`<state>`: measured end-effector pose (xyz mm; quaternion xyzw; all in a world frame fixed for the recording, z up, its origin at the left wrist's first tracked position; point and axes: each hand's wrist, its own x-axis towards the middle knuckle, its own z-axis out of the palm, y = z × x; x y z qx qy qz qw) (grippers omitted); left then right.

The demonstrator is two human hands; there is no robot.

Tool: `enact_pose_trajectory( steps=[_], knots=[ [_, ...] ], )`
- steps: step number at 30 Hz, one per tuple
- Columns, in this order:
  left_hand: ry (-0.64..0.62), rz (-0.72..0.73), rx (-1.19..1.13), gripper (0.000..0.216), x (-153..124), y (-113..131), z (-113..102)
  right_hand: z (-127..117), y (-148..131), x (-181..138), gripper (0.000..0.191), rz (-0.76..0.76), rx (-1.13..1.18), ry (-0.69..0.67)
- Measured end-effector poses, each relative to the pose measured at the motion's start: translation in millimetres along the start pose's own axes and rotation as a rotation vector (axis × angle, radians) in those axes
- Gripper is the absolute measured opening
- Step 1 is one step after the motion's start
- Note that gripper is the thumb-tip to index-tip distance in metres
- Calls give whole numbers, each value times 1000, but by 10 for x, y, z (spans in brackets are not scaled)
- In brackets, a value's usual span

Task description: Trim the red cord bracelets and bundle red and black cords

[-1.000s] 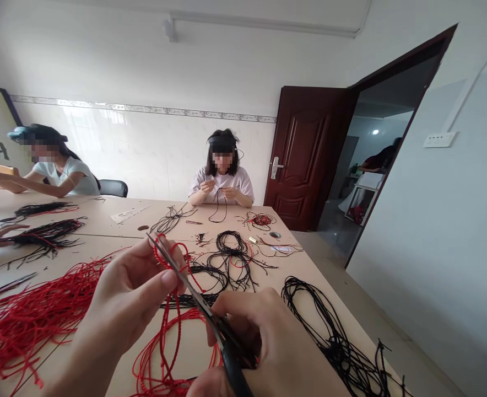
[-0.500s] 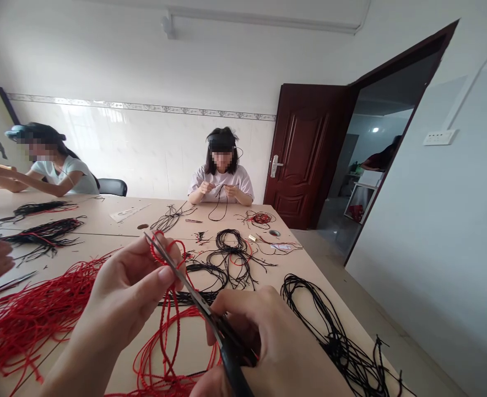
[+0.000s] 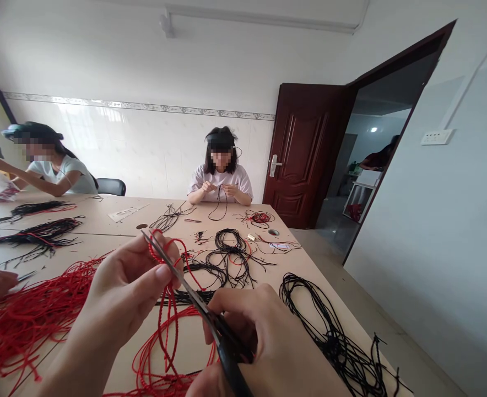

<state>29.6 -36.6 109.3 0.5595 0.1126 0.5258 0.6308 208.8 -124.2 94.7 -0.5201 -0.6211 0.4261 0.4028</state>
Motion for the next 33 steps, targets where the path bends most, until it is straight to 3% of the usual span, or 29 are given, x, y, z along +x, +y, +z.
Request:
enact_pose_trajectory(
  steps=[6, 15, 22, 33],
  knots=[
    [6, -1, 6, 18, 9, -6, -8, 53, -39, -26, 57, 55, 74, 21],
    [-32, -11, -30, 15, -4, -3, -18, 18, -67, 9, 66, 69, 102, -36],
    [5, -4, 27, 18, 3, 2, -15, 21, -155, -21, 58, 147, 163, -79],
    [-34, -19, -68, 14, 2, -11, -22, 25, -84, -13, 63, 93, 162, -47]
  ],
)
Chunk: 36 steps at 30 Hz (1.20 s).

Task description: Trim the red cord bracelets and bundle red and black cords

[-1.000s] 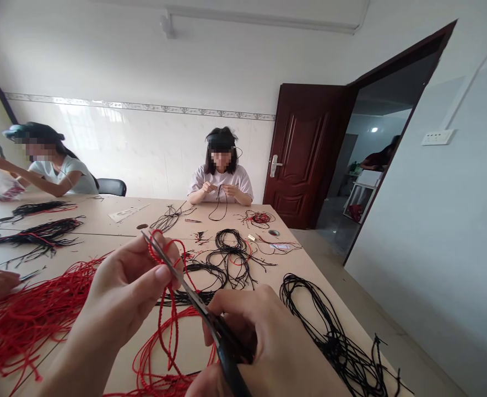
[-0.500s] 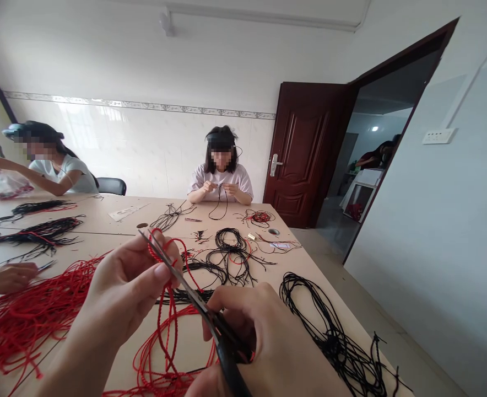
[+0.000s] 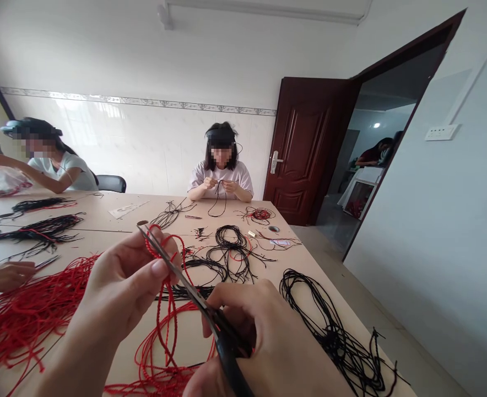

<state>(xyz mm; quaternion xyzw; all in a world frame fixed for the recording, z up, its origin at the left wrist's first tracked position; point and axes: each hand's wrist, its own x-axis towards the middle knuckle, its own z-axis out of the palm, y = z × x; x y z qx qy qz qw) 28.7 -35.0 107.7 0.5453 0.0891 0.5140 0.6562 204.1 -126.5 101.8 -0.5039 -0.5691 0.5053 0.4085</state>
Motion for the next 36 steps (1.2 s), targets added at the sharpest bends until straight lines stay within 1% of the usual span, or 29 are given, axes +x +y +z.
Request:
enact_pose_trajectory(
  steps=[4, 7, 11, 15, 20, 25, 30, 34, 36],
  knots=[
    [6, 10, -1, 15, -4, 7, 4, 4, -6, 7, 63, -25, -46, 19],
    [-3, 4, -8, 14, -4, 12, 3, 1, 2, 7, 60, -8, -51, 10],
    [-22, 15, -14, 15, -5, 9, -6, 1, 10, -8, 64, -9, -9, 7],
    [-28, 24, 2, 14, -7, 7, -8, -3, 39, -7, 63, -2, -59, 20],
    [-40, 21, 3, 14, 1, 10, -1, -11, 94, 19, 69, -96, -118, 48],
    [-31, 37, 23, 12, -10, 21, 3, -5, 86, 34, 66, -67, -96, 30],
    [-53, 34, -5, 14, -10, 6, -3, 2, 64, 24, 69, -59, -24, 22],
    [-46, 26, 0, 12, -7, 7, 0, -19, 79, 18, 68, -50, -56, 5],
    [-42, 23, -4, 13, -7, 12, 0, -22, 80, 18, 73, -57, -55, 10]
  ],
)
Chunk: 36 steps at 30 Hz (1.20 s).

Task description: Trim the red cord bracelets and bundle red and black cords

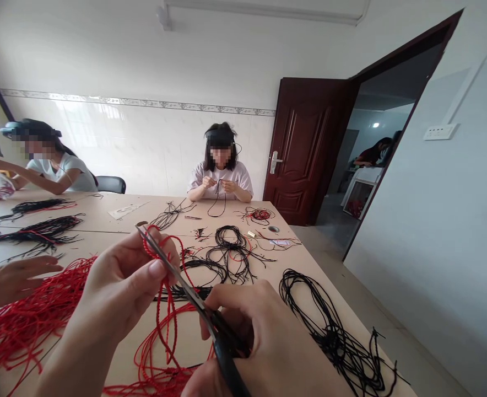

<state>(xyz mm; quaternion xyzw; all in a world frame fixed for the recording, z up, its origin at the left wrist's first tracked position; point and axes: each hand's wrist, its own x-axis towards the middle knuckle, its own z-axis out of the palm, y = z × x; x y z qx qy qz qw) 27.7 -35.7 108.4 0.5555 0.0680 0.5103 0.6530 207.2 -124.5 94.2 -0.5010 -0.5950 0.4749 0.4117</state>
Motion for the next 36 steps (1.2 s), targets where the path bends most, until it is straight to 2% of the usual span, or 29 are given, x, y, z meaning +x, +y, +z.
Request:
enact_pose_trajectory(
  steps=[2, 7, 11, 16, 26, 30, 33, 36],
  knots=[
    [4, 6, -7, 14, 2, 3, -2, 7, -17, 3, 76, -14, 4, 10],
    [13, 9, 17, 14, 22, -2, -3, 18, -57, 6, 67, 34, -19, 4],
    [20, 9, 27, 14, 20, 0, -1, 6, -25, -4, 68, 5, 27, -5],
    [19, 21, 30, 14, -1, 2, -12, 15, -49, -18, 55, 50, -36, 8],
    [5, 12, 12, 13, 1, 1, -5, -5, 13, -11, 65, 63, 2, 5],
    [34, 2, 31, 13, -6, 9, 1, 14, -63, -8, 66, 27, 53, -5],
    [39, 2, 27, 14, 0, 14, 1, 27, -150, 0, 62, 76, 33, -49],
    [56, 12, 52, 15, 8, 18, 6, 27, -173, 23, 63, 89, -8, -34]
  ],
)
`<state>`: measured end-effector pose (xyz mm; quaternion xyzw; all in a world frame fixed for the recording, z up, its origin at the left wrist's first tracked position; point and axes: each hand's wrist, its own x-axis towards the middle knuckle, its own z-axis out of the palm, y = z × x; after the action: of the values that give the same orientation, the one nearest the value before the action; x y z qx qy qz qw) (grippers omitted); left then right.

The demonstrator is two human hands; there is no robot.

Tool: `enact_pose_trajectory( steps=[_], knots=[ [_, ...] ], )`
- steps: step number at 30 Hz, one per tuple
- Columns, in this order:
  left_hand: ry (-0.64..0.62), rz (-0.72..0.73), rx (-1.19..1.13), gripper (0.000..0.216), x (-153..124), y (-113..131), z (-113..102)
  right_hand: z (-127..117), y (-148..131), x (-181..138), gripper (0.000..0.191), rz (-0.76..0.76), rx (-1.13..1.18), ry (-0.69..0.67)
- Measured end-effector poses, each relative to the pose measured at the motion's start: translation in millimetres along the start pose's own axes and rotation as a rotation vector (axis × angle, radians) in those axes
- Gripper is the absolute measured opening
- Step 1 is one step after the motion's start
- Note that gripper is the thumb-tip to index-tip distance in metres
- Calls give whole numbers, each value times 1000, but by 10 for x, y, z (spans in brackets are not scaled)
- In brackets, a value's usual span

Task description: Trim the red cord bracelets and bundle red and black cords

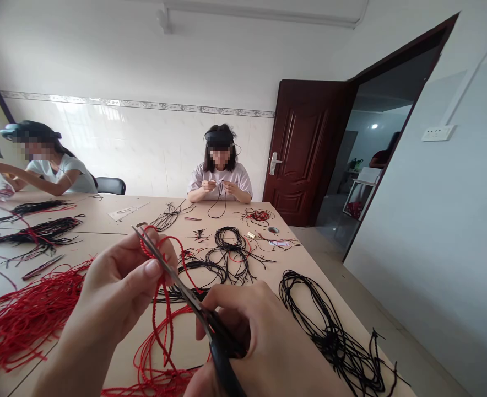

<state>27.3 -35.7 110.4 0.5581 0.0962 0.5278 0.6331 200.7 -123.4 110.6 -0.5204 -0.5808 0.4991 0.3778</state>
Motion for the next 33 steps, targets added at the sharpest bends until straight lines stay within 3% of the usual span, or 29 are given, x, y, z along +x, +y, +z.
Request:
enact_pose_trajectory(
  steps=[6, 11, 14, 17, 20, 23, 26, 33],
  knots=[
    [17, -14, 13, 20, -6, -2, 11, -18, 13, 24, 67, -63, -89, -19],
    [61, 13, 43, 23, 8, -15, 7, -76, 28, -10, 65, -188, -110, 109],
    [52, 3, 57, 23, 19, -22, 9, -276, 110, 122, 53, -213, -171, 254],
    [86, -1, 83, 24, 21, -27, 21, -641, 246, 411, 40, -95, -434, 480],
    [119, 14, 117, 24, 19, -32, 32, -1056, 471, 759, 23, 149, -789, 633],
    [121, 18, 166, 24, 23, -37, 31, -1365, 804, 1066, 19, 311, -896, 668],
    [124, 10, 183, 24, 35, -43, 29, -1520, 1179, 1294, 23, 433, -961, 678],
    [129, -19, 101, 24, 44, -52, 144, -1671, 1741, 1521, 32, 493, -1021, 674]
  ],
)
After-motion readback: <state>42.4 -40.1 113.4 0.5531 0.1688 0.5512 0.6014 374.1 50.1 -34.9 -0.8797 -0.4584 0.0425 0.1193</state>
